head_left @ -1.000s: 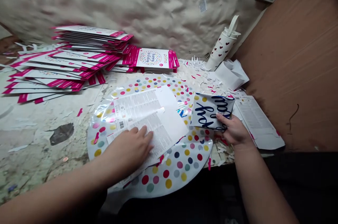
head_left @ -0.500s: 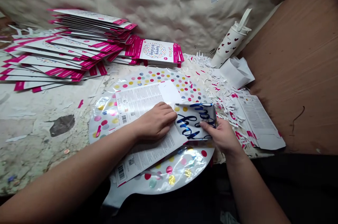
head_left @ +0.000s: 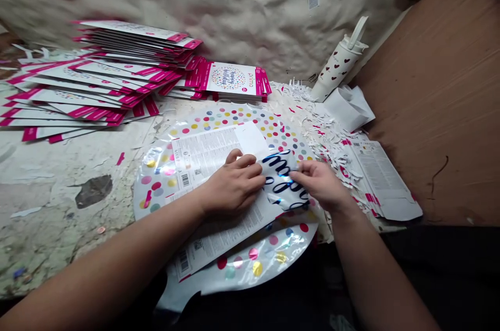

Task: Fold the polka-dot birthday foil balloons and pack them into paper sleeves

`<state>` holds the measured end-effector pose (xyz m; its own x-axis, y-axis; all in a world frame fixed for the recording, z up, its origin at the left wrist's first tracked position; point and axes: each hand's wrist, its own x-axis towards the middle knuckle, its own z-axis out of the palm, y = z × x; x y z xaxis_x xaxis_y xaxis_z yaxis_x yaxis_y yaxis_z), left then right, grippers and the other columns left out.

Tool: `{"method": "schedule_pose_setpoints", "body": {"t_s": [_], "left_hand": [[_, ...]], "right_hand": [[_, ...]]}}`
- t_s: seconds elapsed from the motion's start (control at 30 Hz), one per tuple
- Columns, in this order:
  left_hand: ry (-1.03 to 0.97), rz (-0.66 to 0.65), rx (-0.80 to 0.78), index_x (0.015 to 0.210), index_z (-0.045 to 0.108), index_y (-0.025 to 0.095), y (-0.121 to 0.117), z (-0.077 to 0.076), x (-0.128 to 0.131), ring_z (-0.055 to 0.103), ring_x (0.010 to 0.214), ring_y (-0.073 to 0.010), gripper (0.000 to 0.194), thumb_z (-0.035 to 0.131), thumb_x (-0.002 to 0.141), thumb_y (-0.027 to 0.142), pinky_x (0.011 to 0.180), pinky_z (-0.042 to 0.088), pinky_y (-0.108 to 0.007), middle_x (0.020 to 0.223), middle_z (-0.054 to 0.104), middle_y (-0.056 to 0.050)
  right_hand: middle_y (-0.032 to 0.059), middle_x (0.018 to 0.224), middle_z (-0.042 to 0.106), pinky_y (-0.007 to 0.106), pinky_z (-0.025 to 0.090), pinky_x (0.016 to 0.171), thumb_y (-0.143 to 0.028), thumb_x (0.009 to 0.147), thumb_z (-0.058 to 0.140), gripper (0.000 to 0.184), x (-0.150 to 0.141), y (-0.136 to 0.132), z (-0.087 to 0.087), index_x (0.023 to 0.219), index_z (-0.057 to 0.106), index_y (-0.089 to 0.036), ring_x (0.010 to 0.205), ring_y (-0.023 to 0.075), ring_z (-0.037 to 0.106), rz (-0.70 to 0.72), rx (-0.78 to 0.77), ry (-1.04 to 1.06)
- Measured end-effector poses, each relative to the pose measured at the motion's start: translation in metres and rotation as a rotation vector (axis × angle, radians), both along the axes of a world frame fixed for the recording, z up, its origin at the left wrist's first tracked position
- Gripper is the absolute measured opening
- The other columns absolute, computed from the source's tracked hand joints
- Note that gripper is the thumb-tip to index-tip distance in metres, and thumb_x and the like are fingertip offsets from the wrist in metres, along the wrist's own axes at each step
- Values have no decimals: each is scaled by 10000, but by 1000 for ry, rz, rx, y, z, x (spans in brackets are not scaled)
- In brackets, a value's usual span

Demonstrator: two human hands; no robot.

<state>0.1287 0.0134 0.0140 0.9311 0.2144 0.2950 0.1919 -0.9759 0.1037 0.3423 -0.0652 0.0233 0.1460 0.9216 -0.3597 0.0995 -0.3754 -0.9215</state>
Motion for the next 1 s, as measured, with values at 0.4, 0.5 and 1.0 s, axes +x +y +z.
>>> {"method": "schedule_pose_setpoints", "body": {"t_s": [0.4, 0.5, 1.0], "left_hand": [[-1, 46, 14, 899, 565, 175, 1, 5, -5, 440, 921, -254, 204, 406, 784, 230, 829, 320, -438, 853, 555, -71], [-142, 146, 123, 844, 558, 167, 4, 14, -11, 437, 935, -263, 175, 409, 777, 232, 836, 342, -433, 871, 550, -86], [-377, 408, -1586, 990, 638, 151, -37, 47, -40, 623, 908, -238, 328, 610, 771, 394, 830, 489, -367, 901, 689, -69]], "right_hand": [[-46, 509, 528, 187, 379, 435, -181, 708, 574, 59, -38, 16, -5, 680, 615, -151, 451, 74, 475, 258, 26, -177], [10, 782, 638, 234, 474, 585, -273, 704, 654, 277, -37, 0, 3, 965, 633, -184, 656, 118, 573, -63, 315, -231], [26, 805, 664, 306, 508, 694, -345, 825, 559, 207, -29, -3, 29, 960, 592, -191, 754, 172, 626, 56, 456, -41]]}}
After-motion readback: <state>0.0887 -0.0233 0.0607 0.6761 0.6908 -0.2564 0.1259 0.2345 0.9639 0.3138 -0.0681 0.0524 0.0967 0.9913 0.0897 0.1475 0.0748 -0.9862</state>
